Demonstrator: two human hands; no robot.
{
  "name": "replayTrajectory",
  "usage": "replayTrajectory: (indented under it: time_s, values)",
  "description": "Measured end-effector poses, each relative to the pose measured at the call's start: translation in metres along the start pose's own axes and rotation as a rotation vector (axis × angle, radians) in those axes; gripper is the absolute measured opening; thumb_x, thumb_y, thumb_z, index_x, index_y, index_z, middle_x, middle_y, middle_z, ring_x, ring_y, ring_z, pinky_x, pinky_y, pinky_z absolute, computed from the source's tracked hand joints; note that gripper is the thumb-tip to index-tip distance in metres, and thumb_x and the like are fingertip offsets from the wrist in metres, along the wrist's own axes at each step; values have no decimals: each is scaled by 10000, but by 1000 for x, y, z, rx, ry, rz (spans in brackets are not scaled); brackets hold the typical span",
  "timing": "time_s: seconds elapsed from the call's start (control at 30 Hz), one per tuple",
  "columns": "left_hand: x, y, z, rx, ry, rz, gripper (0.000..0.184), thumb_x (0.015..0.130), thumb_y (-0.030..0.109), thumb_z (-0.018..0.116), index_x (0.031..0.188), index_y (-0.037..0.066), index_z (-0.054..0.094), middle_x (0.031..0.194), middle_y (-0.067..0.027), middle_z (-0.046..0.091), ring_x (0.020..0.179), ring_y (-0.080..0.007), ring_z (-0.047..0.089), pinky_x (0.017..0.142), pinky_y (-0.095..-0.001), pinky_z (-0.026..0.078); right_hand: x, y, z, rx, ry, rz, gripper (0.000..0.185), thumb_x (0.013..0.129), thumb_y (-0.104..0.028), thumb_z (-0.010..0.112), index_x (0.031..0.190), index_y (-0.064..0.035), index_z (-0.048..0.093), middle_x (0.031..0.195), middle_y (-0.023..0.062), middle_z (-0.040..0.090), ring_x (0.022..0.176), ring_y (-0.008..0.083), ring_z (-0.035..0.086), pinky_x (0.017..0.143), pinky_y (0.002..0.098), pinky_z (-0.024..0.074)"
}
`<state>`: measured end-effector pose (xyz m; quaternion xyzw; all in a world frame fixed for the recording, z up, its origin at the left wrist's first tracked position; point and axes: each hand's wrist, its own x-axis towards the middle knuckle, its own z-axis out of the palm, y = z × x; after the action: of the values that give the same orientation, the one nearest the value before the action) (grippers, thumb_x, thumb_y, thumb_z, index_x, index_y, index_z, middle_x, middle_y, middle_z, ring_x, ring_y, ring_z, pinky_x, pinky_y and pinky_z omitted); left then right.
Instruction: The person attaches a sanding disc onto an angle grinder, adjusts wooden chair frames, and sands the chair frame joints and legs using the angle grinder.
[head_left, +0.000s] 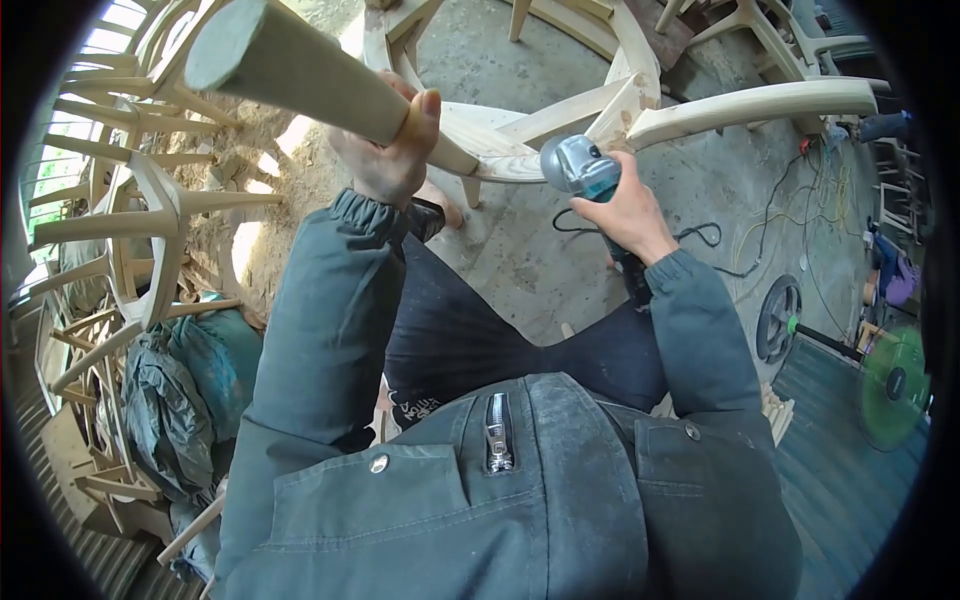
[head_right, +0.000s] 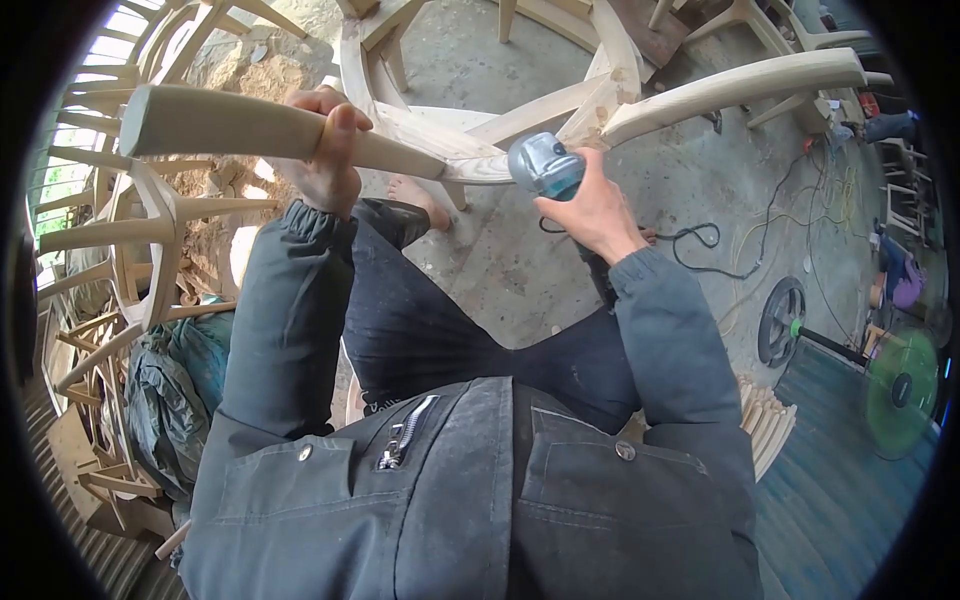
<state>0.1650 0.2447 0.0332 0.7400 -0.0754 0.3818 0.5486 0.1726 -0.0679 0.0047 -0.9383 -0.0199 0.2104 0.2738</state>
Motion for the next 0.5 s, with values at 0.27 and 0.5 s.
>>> replayTrajectory:
  time_s: [0.27, 0.5]
  values:
    - [-1, -1, -6, 103, -92, -26, 368, 925, 346, 740, 864, 7, 612, 692, -92, 654, 655, -168, 623, 629, -315, 499, 11, -52, 36, -18, -61, -92, 918, 796, -417, 839, 1473, -29, 354, 1300, 298, 636, 1220, 443, 630, 1043, 469, 492]
    - [2, 3, -4, 170, -81, 57, 347, 920, 336, 756, 879, 13, 635, 696, -75, 661, 670, -159, 641, 637, -316, 505, -14, -59, 53, -41, -69, -115, 912, 808, -390, 838, 1476, -41, 324, 1168, 313, 685, 1117, 502, 656, 976, 517, 514]
